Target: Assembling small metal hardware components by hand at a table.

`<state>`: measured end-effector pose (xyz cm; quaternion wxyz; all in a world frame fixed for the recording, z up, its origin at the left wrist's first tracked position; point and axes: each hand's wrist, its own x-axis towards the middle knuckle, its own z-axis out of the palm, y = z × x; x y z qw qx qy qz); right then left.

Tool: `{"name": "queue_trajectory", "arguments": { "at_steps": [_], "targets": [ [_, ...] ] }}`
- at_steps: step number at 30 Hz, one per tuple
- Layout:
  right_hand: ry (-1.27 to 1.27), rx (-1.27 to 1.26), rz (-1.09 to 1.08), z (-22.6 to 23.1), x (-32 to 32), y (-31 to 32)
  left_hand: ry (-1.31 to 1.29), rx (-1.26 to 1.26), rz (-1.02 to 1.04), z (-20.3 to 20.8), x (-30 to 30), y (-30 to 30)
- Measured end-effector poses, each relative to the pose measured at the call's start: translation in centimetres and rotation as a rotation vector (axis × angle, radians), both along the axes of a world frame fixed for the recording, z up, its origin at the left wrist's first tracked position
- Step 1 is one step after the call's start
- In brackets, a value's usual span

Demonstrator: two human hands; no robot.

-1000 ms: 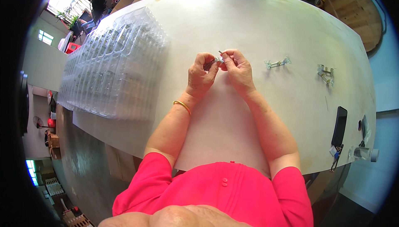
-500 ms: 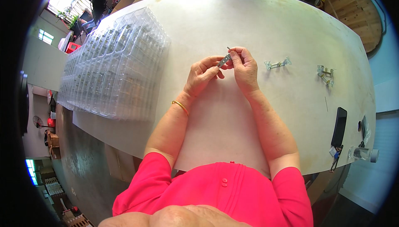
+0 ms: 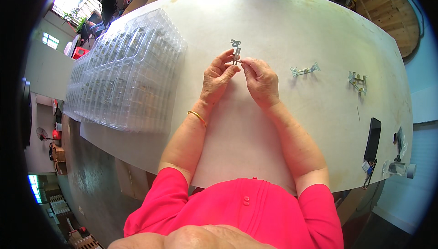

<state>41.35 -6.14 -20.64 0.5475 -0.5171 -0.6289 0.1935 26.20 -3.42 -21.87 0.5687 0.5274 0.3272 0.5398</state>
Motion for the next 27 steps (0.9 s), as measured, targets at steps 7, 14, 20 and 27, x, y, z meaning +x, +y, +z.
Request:
{"name": "queue_trajectory", "arguments": {
  "at_steps": [7, 14, 20, 27],
  "targets": [
    [-0.137, 0.041, -0.041, 0.3, 0.2, 0.0, 0.083, 0.043, 0.057, -0.3, 0.2, 0.1],
    [-0.207, 0.055, 0.002, 0.3, 0.4, -0.1, 0.142, 0.068, 0.058, -0.2, 0.3, 0.1],
    [-0.138, -0.056, -0.005, -0.2, 0.1, -0.3, 0.143, 0.028, 0.106, -0.1, 0.1, -0.2],
    [0.583, -0.219, 0.139, -1.5, 1.1, 1.4, 0.046, -0.111, -0.094, 0.9, -0.3, -0.5]
  ]
}}
